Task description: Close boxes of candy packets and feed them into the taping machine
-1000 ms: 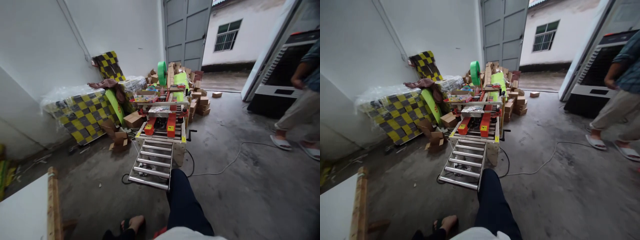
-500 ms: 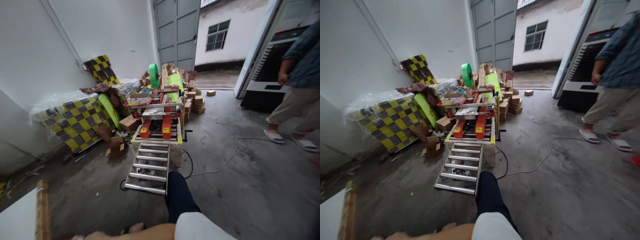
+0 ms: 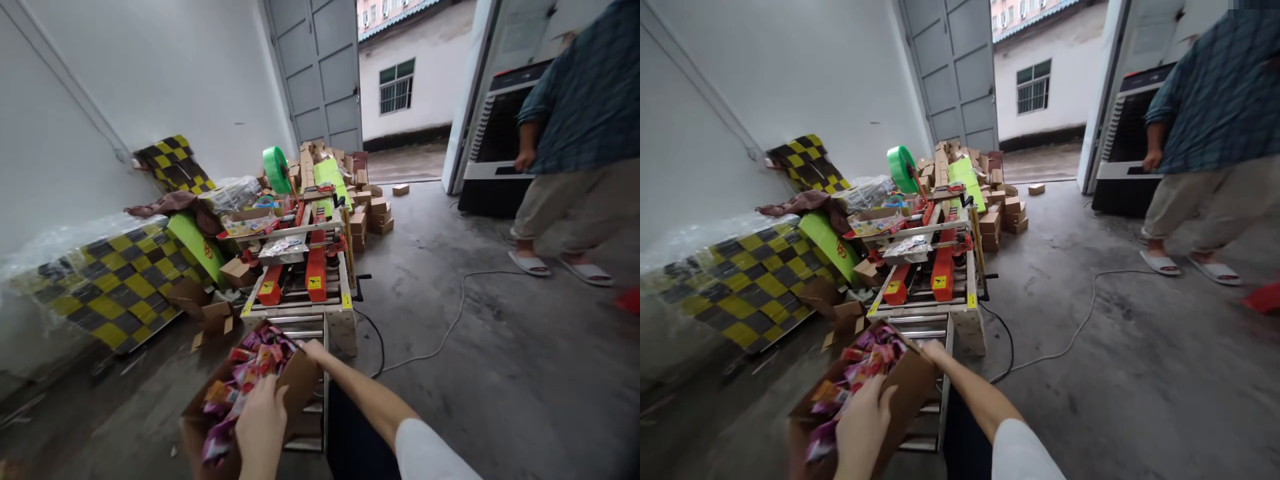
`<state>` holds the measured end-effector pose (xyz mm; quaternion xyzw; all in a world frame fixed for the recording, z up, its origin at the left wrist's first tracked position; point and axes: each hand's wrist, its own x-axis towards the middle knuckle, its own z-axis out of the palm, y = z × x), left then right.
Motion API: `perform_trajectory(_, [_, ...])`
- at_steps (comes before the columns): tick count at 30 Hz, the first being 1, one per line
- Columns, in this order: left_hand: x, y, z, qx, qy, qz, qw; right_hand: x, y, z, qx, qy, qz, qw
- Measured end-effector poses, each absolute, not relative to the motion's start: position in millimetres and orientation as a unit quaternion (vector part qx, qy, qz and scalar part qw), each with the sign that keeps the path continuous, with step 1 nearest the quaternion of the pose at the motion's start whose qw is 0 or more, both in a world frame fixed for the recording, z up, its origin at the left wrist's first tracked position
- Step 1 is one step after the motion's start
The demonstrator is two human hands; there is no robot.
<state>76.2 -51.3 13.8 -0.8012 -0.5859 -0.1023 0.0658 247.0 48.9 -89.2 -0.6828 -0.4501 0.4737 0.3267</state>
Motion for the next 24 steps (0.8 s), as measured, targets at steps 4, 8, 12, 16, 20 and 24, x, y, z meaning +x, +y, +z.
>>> perform_trajectory(4, [124, -34, 6, -0.798, -0.601, -0.02, 0.023, 284, 77, -73, -0.664, -0.492, 0.449, 0.34])
perform_trajectory(8, [119, -34, 3, -0.827, -0.537, -0.166, 0.023, 301, 74, -49, -0.626, -0.547, 0.404, 0.381])
perform_trajectory(12, [60, -36, 8, -0.8, -0.408, -0.427, 0.105, 310, 54, -27, -0.604, -0.598, 0.365, 0.38])
perform_trajectory(16, [-12, -39, -1, -0.782, -0.439, -0.441, 0.044, 314, 41, -2, -0.62, -0.639, 0.312, 0.331])
perform_trajectory(20, [-33, -32, -35, -0.824, -0.429, -0.359, -0.091, 307, 35, 26, -0.65, -0.683, 0.226, 0.246])
perform_trajectory(24, [-17, -8, -58, -0.879, -0.392, -0.259, -0.087, 287, 26, 47, -0.644, -0.739, 0.15, 0.126])
